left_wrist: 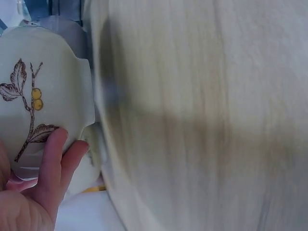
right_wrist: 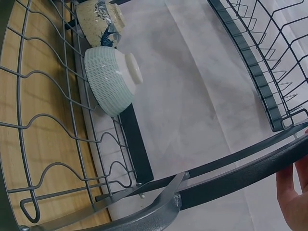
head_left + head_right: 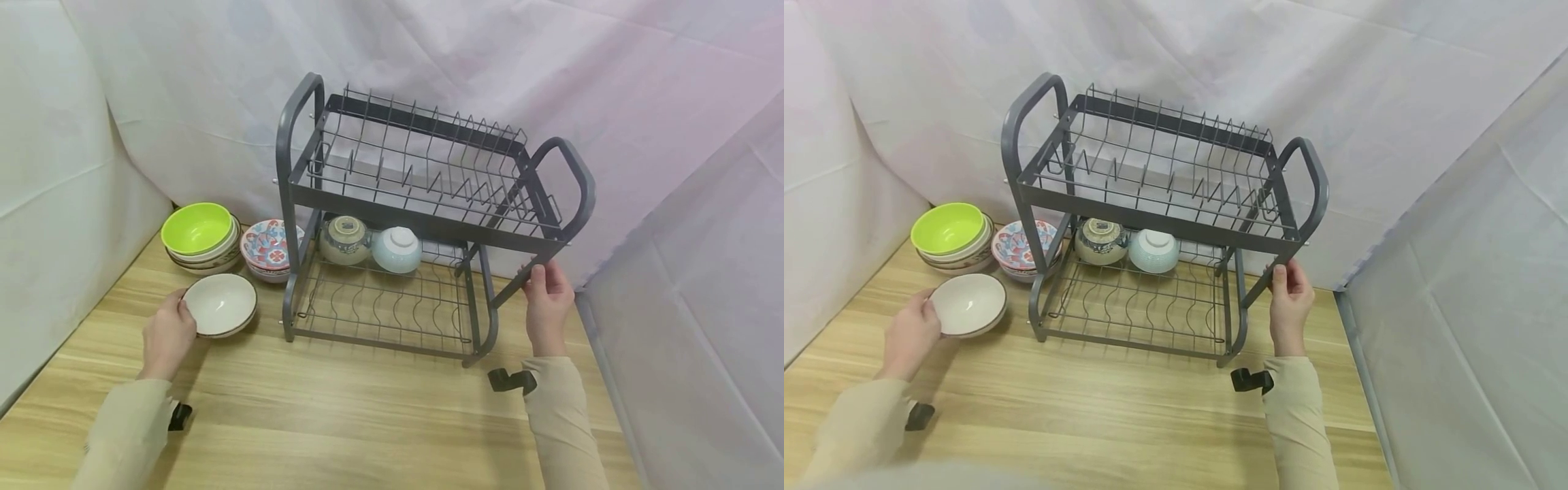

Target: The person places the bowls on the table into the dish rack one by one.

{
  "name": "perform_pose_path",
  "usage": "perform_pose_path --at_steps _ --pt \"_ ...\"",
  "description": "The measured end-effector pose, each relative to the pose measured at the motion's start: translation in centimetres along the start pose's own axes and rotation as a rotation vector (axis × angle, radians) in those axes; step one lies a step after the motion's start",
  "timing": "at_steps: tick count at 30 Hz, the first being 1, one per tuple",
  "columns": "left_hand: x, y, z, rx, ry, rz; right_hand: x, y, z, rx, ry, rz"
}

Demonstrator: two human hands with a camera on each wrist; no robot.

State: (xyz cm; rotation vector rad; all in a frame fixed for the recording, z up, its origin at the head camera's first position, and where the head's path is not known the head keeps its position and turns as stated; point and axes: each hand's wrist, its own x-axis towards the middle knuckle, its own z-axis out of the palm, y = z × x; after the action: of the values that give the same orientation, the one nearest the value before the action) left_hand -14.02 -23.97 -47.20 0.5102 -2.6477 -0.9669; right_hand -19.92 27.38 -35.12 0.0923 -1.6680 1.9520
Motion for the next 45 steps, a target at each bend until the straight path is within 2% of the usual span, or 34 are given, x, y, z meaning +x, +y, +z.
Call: perform_pose_path --at_steps 7,14,17,23,26,33,45 --pt "-1.6 1.2 -1.4 -0.02 0.054 0.119 0.1 0.0 0.0 -0.032 0.007 0.006" --pt "-3.4 2.5 -1.6 -0.039 0.099 0.262 0.1 0.0 -0.1 -0.025 0.005 0.01" --pt "-4.4 3.1 -1.5 -0.049 0.088 0.309 0.1 0.0 -0.1 -0.027 0.009 0.009" --pt "-6.4 4.5 -1.1 -0.073 0.032 0.329 0.1 0.0 0.0 -0.028 0.016 0.016" --pt "-7.1 5.1 -0.7 -0.086 0.028 0.367 0.1 0.0 0.0 -0.028 0.02 0.017" --pt "-8.4 6.9 0.4 -0.119 0.021 0.477 0.1 0.1 -0.1 -0.011 0.029 0.026" --pt "-9.6 10.2 2.1 -0.163 -0.09 0.603 0.1 0.0 0.0 -0.032 0.045 0.026"
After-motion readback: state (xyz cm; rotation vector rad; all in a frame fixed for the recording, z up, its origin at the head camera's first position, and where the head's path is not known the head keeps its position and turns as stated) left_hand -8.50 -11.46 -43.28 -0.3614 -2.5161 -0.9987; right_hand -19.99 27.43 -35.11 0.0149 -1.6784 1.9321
